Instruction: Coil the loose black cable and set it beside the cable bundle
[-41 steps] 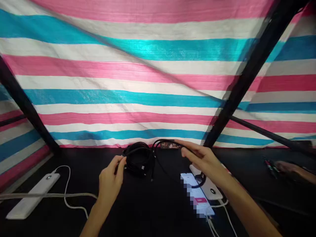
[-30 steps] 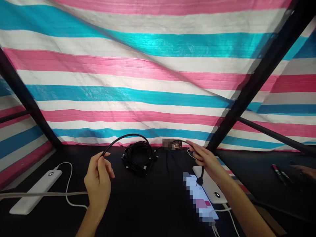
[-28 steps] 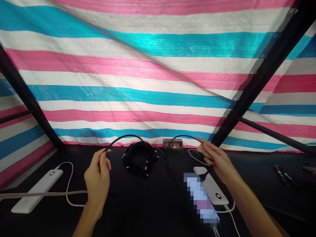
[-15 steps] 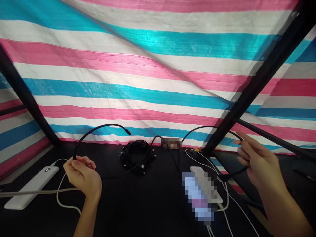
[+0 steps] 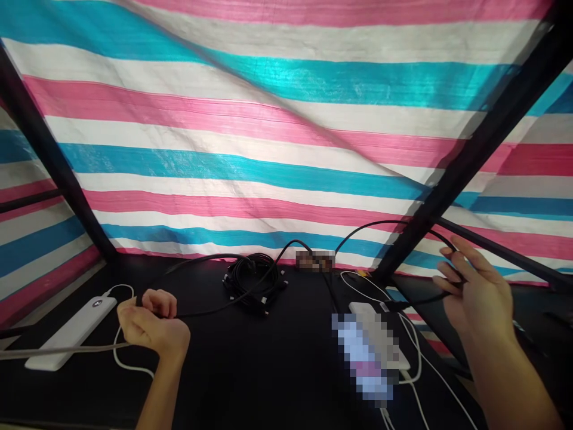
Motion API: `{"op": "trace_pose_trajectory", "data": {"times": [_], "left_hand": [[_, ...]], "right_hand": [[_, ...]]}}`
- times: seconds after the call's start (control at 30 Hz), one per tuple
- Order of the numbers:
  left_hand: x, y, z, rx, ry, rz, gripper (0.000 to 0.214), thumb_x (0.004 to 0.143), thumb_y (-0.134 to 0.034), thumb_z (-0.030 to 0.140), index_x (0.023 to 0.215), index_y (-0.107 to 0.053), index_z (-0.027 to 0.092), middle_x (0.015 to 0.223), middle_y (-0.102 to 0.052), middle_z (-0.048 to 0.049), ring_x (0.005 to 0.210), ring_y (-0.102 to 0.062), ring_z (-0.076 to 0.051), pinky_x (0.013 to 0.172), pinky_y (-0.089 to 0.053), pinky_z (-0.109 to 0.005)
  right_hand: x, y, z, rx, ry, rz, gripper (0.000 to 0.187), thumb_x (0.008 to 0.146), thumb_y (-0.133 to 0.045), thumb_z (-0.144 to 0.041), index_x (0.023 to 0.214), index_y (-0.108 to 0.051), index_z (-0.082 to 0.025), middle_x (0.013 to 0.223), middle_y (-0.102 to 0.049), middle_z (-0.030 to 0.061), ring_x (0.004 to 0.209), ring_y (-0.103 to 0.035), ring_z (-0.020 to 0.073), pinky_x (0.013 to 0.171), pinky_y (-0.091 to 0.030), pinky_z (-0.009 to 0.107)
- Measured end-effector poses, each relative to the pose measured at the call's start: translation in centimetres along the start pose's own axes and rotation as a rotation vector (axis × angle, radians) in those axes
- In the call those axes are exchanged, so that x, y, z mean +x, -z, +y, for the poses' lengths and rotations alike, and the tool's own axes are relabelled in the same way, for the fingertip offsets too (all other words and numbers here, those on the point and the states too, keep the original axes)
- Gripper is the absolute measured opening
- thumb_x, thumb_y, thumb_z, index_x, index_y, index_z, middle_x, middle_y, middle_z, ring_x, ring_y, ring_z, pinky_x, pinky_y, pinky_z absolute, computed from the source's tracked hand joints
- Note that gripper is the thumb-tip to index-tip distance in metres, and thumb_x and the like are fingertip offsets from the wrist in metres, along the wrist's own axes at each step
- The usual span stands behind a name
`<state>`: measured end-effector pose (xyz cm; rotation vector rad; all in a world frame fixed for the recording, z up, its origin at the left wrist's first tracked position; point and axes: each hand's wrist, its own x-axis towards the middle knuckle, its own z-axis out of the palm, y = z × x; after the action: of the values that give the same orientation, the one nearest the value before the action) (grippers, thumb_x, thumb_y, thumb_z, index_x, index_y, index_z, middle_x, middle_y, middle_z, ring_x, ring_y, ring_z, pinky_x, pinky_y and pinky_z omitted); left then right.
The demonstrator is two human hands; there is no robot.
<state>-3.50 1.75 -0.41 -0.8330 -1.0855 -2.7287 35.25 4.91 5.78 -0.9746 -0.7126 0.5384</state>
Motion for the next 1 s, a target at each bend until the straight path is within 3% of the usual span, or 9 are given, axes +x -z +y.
{"op": "trace_pose_trajectory", "data": {"times": [0.2, 0.33, 0.47, 0.53, 0.63, 0.7, 0.77, 0.87, 1.0], "left_hand": [[-0.9, 0.6, -0.5, -0.032, 0.089, -0.159, 0.046, 0.075, -0.058, 0.030, 0.041, -0.030, 0.018, 0.034, -0.025, 0.0088, 0.031, -0.022, -0.003, 0.037, -0.019, -0.021], [-1.3, 1.3, -0.7, 0.002, -0.122, -0.290, 0.039, 0.076, -0.057, 0.020, 0.040, -0.041, 0.016, 0.038, -0.028, 0.0072, 0.034, -0.030, -0.005, 0.039, -0.024, -0.023], [-1.0, 1.7, -0.1, -0.005, -0.230, -0.393, 0.039, 0.077, -0.055, 0.014, 0.042, -0.039, 0.015, 0.042, -0.029, 0.0063, 0.036, -0.029, -0.004, 0.039, -0.021, -0.022], [-1.0, 1.7, 0.4, -0.015, -0.274, -0.465, 0.040, 0.079, -0.054, 0.013, 0.043, -0.037, 0.015, 0.042, -0.029, 0.0061, 0.036, -0.027, -0.004, 0.039, -0.019, -0.022], [-1.4, 1.3, 1.3, 0.028, -0.393, -0.592, 0.041, 0.077, -0.054, 0.007, 0.043, -0.033, 0.017, 0.041, -0.029, 0.0062, 0.037, -0.027, -0.005, 0.039, -0.021, -0.023], [-1.9, 0.9, 2.0, 0.104, -0.523, -0.699, 0.039, 0.072, -0.056, 0.001, 0.044, -0.034, 0.018, 0.041, -0.030, 0.0071, 0.037, -0.030, -0.005, 0.038, -0.028, -0.022], [-2.4, 0.4, 2.8, 0.179, -0.641, -0.786, 0.038, 0.068, -0.056, -0.004, 0.045, -0.037, 0.019, 0.040, -0.032, 0.0080, 0.036, -0.033, -0.005, 0.039, -0.035, -0.021], [-2.7, 0.0, 3.6, 0.240, -0.736, -0.841, 0.038, 0.068, -0.057, -0.004, 0.045, -0.038, 0.020, 0.038, -0.036, 0.0083, 0.035, -0.035, -0.005, 0.039, -0.038, -0.019], [-2.6, 0.3, 4.0, 0.300, -0.789, -0.853, 0.037, 0.070, -0.058, -0.001, 0.044, -0.042, 0.021, 0.038, -0.045, 0.0065, 0.035, -0.043, -0.007, 0.039, -0.040, -0.020]], "right_hand": [[-0.7, -0.7, 0.0, 0.149, 0.049, -0.075, 0.028, 0.052, -0.077, -0.016, 0.077, -0.067, -0.019, 0.073, -0.054, 0.0009, 0.047, -0.029, 0.0049, 0.037, -0.009, 0.017], [-1.5, -1.7, -0.7, 0.153, 0.018, -0.207, 0.022, 0.056, -0.078, -0.016, 0.074, -0.065, -0.017, 0.078, -0.055, 0.0036, 0.047, -0.032, 0.0050, 0.039, -0.008, 0.020], [-2.2, -2.7, -0.7, 0.139, -0.004, -0.322, 0.016, 0.060, -0.077, -0.019, 0.071, -0.065, -0.018, 0.078, -0.056, 0.0025, 0.048, -0.033, 0.0051, 0.038, -0.009, 0.019], [-3.3, -3.5, 0.3, 0.086, -0.047, -0.419, 0.013, 0.064, -0.075, -0.025, 0.073, -0.067, -0.019, 0.070, -0.054, 0.0001, 0.047, -0.033, 0.0056, 0.038, -0.014, 0.017], [-6.7, -5.0, 3.1, -0.114, -0.248, -0.760, 0.020, 0.076, -0.068, -0.036, 0.087, -0.069, -0.020, 0.060, -0.052, -0.0026, 0.047, -0.041, 0.0077, 0.040, -0.030, 0.018], [-9.7, -6.0, 5.2, -0.165, -0.350, -1.021, 0.034, 0.082, -0.060, -0.045, 0.103, -0.068, -0.020, 0.092, -0.061, 0.0066, 0.073, -0.060, 0.0166, 0.050, -0.042, 0.022], [-12.4, -6.9, 6.9, -0.139, -0.428, -1.172, 0.041, 0.087, -0.052, -0.051, 0.113, -0.064, -0.021, 0.110, -0.059, 0.0097, 0.089, -0.063, 0.0209, 0.058, -0.045, 0.025], [-15.1, -8.0, 8.2, -0.075, -0.501, -1.233, 0.040, 0.091, -0.047, -0.050, 0.113, -0.065, -0.022, 0.114, -0.058, 0.0081, 0.088, -0.065, 0.0197, 0.067, -0.044, 0.028], [-16.0, -8.6, 8.6, -0.091, -0.497, -1.225, 0.035, 0.085, -0.057, -0.044, 0.112, -0.066, -0.023, 0.106, -0.061, 0.0046, 0.073, -0.064, 0.0151, 0.079, -0.045, 0.034]]}}
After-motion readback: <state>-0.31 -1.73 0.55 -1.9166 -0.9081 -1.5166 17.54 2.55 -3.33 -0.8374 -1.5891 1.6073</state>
